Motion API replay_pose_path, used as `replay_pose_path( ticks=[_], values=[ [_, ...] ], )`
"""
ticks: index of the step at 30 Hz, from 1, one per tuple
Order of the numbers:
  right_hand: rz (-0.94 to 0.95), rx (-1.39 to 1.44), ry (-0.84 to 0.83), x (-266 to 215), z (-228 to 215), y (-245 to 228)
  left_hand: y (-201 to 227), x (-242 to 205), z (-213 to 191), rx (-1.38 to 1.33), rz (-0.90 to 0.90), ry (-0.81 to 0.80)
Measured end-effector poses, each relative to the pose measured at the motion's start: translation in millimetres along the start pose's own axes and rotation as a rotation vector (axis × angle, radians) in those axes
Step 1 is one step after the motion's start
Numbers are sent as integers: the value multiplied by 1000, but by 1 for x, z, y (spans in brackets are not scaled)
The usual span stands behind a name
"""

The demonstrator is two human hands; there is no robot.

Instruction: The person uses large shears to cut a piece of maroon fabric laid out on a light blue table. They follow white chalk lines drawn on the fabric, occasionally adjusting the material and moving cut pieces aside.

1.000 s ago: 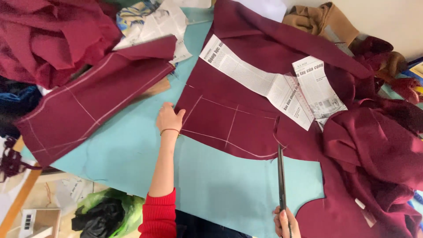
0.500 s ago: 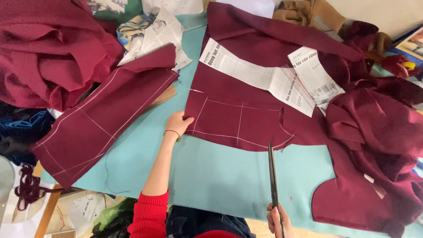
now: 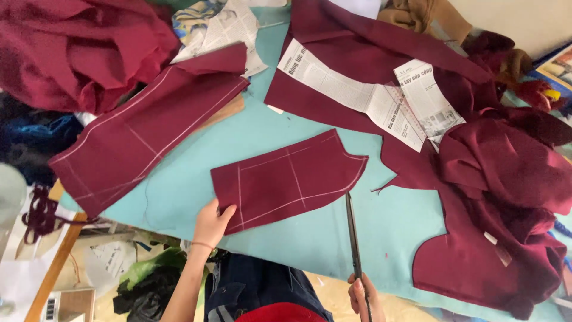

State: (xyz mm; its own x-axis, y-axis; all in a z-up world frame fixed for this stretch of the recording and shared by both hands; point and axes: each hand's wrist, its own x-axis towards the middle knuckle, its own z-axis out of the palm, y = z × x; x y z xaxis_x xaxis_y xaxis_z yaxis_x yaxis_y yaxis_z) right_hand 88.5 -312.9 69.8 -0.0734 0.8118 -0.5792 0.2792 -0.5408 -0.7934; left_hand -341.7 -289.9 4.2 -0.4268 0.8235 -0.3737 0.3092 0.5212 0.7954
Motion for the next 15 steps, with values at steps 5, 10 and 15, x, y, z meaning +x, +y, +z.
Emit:
replay_pose_path(
  ticks=[5, 10, 15],
  values=[
    [-125, -77, -109, -8, -14, 29, -27, -23, 0, 105, -69, 95],
    [106, -56, -211, -31, -3, 11, -13, -34, -8, 19, -99, 105],
    [211, -62, -348, -45, 4, 13, -7, -51, -17, -63, -226, 0]
  ],
)
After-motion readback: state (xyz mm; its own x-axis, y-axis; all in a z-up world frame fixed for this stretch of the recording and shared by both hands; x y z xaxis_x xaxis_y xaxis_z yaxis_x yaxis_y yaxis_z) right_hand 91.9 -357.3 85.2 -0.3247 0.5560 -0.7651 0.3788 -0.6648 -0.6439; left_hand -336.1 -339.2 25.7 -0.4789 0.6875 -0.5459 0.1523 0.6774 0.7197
